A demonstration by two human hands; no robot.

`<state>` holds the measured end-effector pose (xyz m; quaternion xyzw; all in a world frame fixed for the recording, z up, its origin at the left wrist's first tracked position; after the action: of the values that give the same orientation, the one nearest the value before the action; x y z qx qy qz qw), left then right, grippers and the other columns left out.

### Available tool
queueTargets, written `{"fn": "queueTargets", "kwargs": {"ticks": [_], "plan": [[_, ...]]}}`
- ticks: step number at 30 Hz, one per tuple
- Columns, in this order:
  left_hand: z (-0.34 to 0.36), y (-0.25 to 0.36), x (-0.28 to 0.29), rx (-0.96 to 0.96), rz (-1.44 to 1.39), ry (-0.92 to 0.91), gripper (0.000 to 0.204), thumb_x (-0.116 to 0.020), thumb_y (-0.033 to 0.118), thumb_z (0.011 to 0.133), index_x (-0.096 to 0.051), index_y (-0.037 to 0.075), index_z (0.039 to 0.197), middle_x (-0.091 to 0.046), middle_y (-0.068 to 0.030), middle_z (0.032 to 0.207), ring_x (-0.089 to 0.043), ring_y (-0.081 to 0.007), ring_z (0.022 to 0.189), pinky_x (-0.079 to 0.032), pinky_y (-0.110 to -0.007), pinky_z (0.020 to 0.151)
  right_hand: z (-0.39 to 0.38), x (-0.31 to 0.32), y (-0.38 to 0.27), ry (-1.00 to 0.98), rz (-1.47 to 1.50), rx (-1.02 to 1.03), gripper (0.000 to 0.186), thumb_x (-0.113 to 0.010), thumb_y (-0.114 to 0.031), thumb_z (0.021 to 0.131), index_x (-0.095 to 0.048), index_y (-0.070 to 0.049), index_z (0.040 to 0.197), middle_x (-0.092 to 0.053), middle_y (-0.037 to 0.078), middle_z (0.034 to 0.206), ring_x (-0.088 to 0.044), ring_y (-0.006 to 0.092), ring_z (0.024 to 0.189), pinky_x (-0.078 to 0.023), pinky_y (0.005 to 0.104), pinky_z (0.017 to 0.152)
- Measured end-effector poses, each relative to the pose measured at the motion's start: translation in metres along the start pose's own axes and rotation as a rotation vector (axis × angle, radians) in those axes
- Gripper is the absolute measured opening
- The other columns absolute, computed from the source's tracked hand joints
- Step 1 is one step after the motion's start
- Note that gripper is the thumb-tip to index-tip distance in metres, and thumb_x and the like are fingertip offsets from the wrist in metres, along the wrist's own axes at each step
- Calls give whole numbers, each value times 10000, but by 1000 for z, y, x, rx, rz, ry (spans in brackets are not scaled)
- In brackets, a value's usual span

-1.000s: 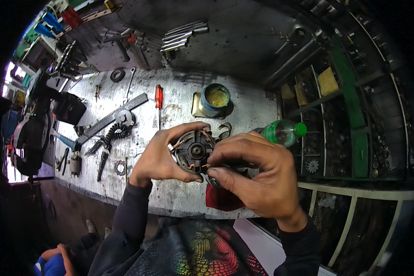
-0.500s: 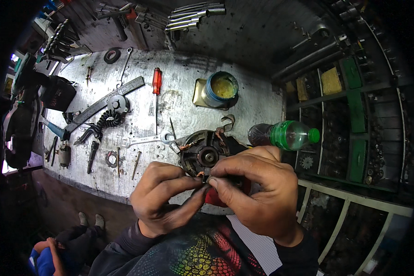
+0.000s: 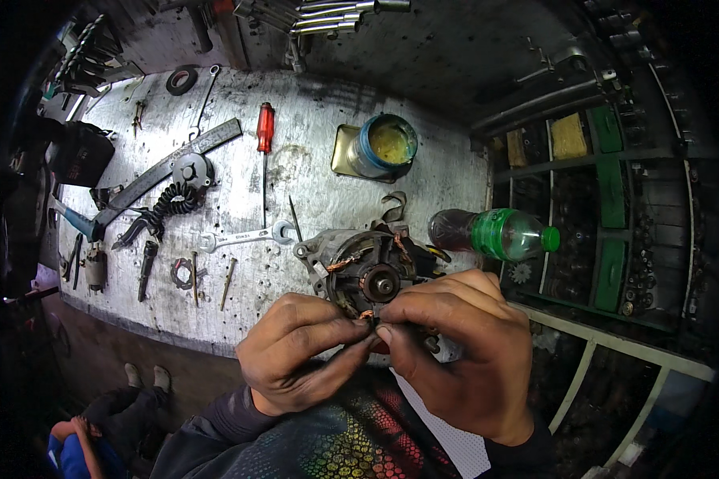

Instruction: The person manipulates a small cylindrical electrical component, likely a starter motor or solenoid, using both hands to adjust internal parts and wires. The person repeatedly rotates and repositions the component while working on its internal mechanism.

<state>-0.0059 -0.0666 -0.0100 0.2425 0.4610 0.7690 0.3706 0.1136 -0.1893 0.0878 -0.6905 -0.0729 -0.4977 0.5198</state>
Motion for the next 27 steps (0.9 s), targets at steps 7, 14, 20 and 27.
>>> {"fn": "queueTargets", "kwargs": {"ticks": [7, 14, 20, 27], "plan": [[-4, -3, -2, -18, -6, 28, 343, -936, 20, 718, -832, 23, 1044, -732, -84, 958, -715, -224, 785, -565, -314, 658, -9, -8, 1, 103, 147, -150, 276, -854, 80, 781, -768, -30, 1019, -781, 88, 975, -704, 211, 901, -550, 316, 804], [-3, -4, -1, -26, -35, 2, 337, -927, 16, 724, -828, 18, 1047, -734, -86, 975, -719, -227, 807, -582, -317, 686, -8, -9, -1, 112, 103, -164, 277, -843, 102, 758, -765, -23, 992, -774, 70, 927, -702, 205, 876, -540, 328, 785], [-3, -5, -1, -53, -49, 4, 344, -927, 13, 715, -818, 2, 1041, -731, -98, 989, -720, -235, 811, -588, -329, 697, 0, -6, -10, 42, -58, -117, 288, -824, 97, 715, -766, -45, 959, -760, 69, 892, -702, 232, 849, -543, 350, 771], [-4, -8, -3, -96, -51, 21, 337, -925, 12, 716, -808, -2, 1032, -730, -112, 998, -719, -248, 819, -597, -340, 715, 5, -8, -17, -7, -172, -111, 289, -824, 78, 703, -761, -51, 954, -743, 77, 925, -696, 260, 860, -559, 366, 747]]}}
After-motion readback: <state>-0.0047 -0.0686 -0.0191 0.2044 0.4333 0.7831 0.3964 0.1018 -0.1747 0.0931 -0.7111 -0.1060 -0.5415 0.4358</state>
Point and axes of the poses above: each hand's wrist, its own z-axis towards the middle knuckle, its own x-axis out of the back of the hand, y = z × x, the point moved 4 cm from there along z, towards the middle knuckle
